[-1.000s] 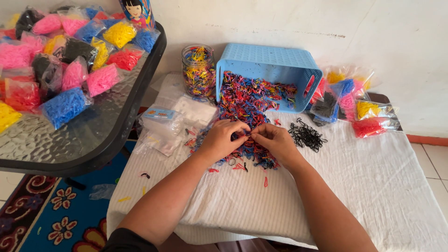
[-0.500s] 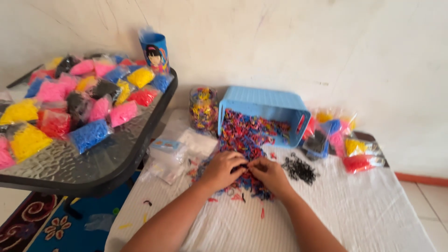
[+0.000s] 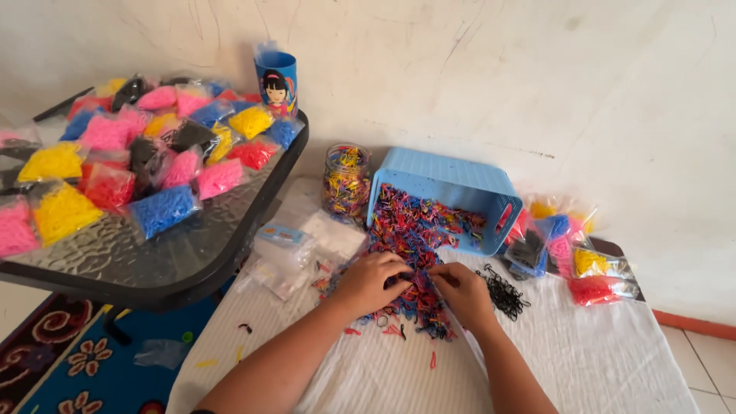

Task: The person sits on the floor and sorts a large pile of mixed-color rubber bands on a white cloth-covered table. They pick up individual bands from the pile and place them into a separate pile of black rubber bands to their right.

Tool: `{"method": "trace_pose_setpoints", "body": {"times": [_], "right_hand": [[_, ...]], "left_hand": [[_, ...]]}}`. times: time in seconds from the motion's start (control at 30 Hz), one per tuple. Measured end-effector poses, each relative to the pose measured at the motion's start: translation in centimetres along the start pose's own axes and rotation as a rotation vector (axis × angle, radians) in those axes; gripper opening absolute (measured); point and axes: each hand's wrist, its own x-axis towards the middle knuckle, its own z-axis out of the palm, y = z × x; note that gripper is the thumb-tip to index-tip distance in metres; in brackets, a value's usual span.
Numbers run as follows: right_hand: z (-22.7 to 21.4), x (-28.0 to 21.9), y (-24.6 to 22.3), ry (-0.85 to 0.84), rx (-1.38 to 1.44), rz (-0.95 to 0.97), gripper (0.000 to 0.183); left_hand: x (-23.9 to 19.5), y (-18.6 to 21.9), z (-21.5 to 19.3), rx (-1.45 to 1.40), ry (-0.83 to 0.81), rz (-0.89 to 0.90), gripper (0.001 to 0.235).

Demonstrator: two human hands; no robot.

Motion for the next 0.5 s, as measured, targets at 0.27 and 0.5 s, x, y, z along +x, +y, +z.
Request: {"method": "trace_pose_setpoints", "body": {"times": [0.27,0.5], "right_hand": [[0.7,0.1,0.8,-0.024,-0.138,-0.133,0.019],[1.0,0.0,0.8,-0.098,-0.063,-0.122,0.017]], "left_hand": [[0.0,-2.0,2.4,0.061,-0.04,0.012,0.018],[0.4,-0.3,0.5,-0.013,0.067,0.015,0.024]]}}
